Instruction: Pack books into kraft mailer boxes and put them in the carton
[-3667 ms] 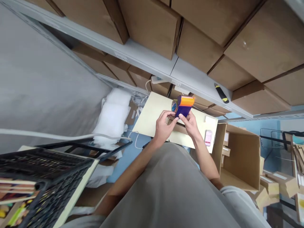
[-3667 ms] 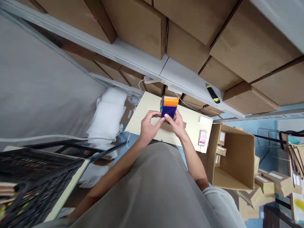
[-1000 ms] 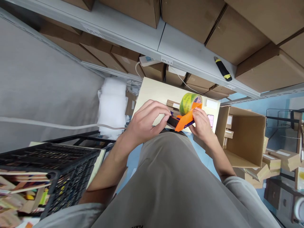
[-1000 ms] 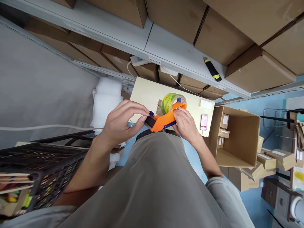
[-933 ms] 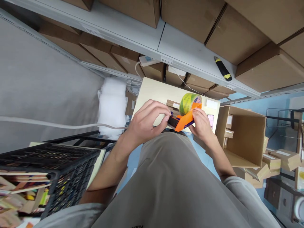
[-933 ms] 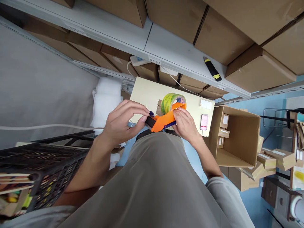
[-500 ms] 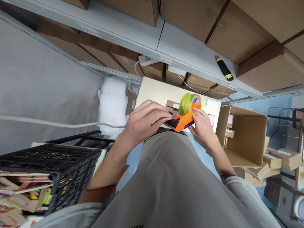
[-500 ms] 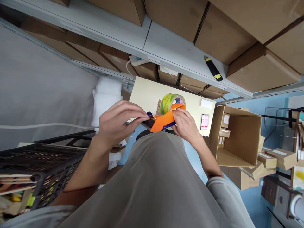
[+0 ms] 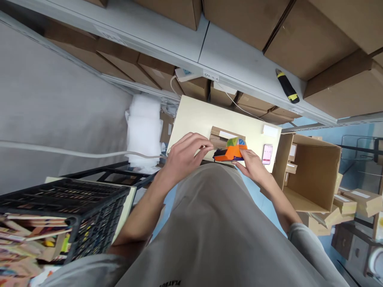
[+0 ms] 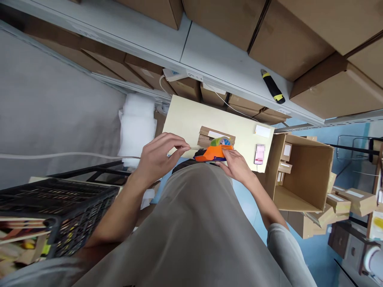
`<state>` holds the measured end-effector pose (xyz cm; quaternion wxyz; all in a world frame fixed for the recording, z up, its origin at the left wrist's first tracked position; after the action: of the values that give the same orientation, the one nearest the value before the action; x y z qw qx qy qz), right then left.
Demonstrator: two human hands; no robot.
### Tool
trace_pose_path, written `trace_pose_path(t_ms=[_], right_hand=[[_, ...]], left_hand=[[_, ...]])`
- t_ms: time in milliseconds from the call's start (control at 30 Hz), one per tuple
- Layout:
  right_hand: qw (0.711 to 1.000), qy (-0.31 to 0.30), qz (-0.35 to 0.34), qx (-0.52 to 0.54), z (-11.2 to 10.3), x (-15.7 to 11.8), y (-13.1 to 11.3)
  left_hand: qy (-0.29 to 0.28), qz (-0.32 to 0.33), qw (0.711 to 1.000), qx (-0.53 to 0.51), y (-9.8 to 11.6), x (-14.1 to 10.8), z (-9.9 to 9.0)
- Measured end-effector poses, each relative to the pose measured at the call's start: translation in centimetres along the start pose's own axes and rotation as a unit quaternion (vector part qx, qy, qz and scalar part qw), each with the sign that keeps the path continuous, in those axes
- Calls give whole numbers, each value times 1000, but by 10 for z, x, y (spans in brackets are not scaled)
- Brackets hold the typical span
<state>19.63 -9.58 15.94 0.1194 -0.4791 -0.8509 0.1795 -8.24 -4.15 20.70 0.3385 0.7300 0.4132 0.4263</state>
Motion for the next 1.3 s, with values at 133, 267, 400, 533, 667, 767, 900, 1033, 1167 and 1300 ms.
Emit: trace_pose_path(t_ms=[133, 267, 400, 533, 667, 767, 900, 1033, 1167, 1300], right_hand=[[990, -133, 50, 24, 5, 0, 24], [955, -266, 126, 35, 11, 23, 55], [940, -295, 159, 64, 16, 54, 75], [933, -304, 151, 123, 21, 68, 76], [927, -309, 161, 141, 26, 71, 74], [926, -314, 170, 122, 33, 76, 78], [917, -337, 179, 116, 48, 84, 90], [908, -359, 182, 115, 62, 91, 99], [908, -361, 180, 115, 69, 95, 101], [906, -368, 180, 110, 72, 96, 100]], left_hand=[[22, -125, 990, -57, -55, -9, 21], [27, -293, 941, -169, -120, -21, 60], [38, -370, 899, -229, -159, -25, 84], [35, -380, 889, -253, -170, -26, 82], [35, -391, 883, -257, -178, -33, 77], [36, -404, 875, -263, -191, -41, 82], [52, -426, 856, -289, -211, -49, 97], [66, -456, 836, -299, -229, -57, 110], [68, -476, 821, -309, -243, -62, 117], [58, -504, 801, -318, -259, -66, 126]])
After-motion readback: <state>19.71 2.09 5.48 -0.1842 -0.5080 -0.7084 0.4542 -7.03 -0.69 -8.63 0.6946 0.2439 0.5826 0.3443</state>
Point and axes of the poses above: each hand's wrist, its own x-axis towards the middle knuckle, its own z-axis out of the palm, y = z × x, the point moved 4 cm from there along x, towards the middle knuckle, and after that the axes turned 8 degrees about -x, right-handed, at the moved point
